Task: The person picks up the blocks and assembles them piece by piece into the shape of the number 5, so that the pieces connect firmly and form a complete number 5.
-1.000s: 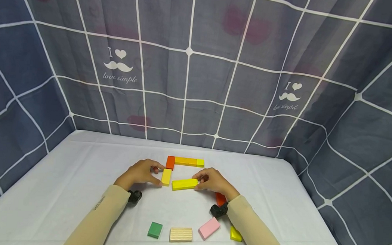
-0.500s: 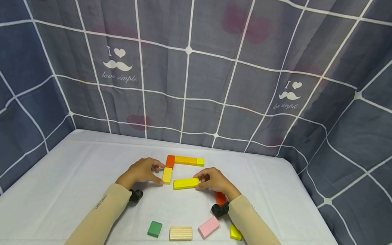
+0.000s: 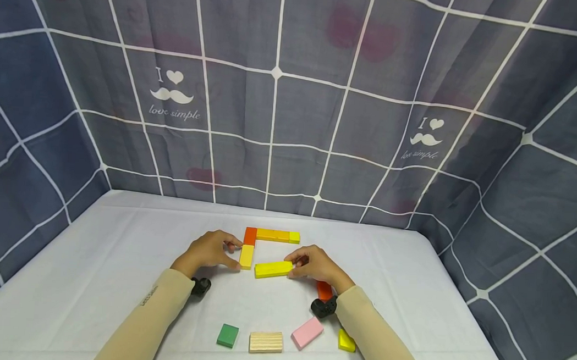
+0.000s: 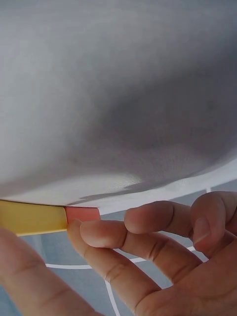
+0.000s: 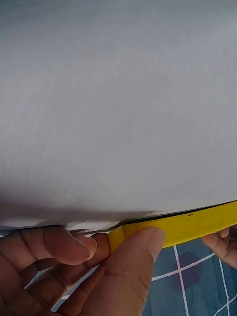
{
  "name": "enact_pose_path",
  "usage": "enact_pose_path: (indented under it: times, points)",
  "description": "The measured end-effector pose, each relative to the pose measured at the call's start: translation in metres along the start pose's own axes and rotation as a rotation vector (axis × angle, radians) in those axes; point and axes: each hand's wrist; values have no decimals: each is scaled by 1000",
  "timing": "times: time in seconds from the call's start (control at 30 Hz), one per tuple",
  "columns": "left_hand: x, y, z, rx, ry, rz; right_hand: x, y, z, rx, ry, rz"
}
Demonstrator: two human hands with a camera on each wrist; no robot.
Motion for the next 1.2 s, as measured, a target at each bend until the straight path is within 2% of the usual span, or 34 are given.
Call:
enact_pose_path:
  times: [0.77,1.2]
  points:
    - [2,-2,-2,-12,20,11,-1,12,7,-63,-31,-38]
    - [3,-1,-2,-7,15,18,0,16,7,-74,-20,-19]
Point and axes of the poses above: each hand's wrist, its own y-axis towards the middle knuckle, its own x-axis out of the back of the hand, z = x × y, and after that the axes turned 15 degrees about z, right-handed
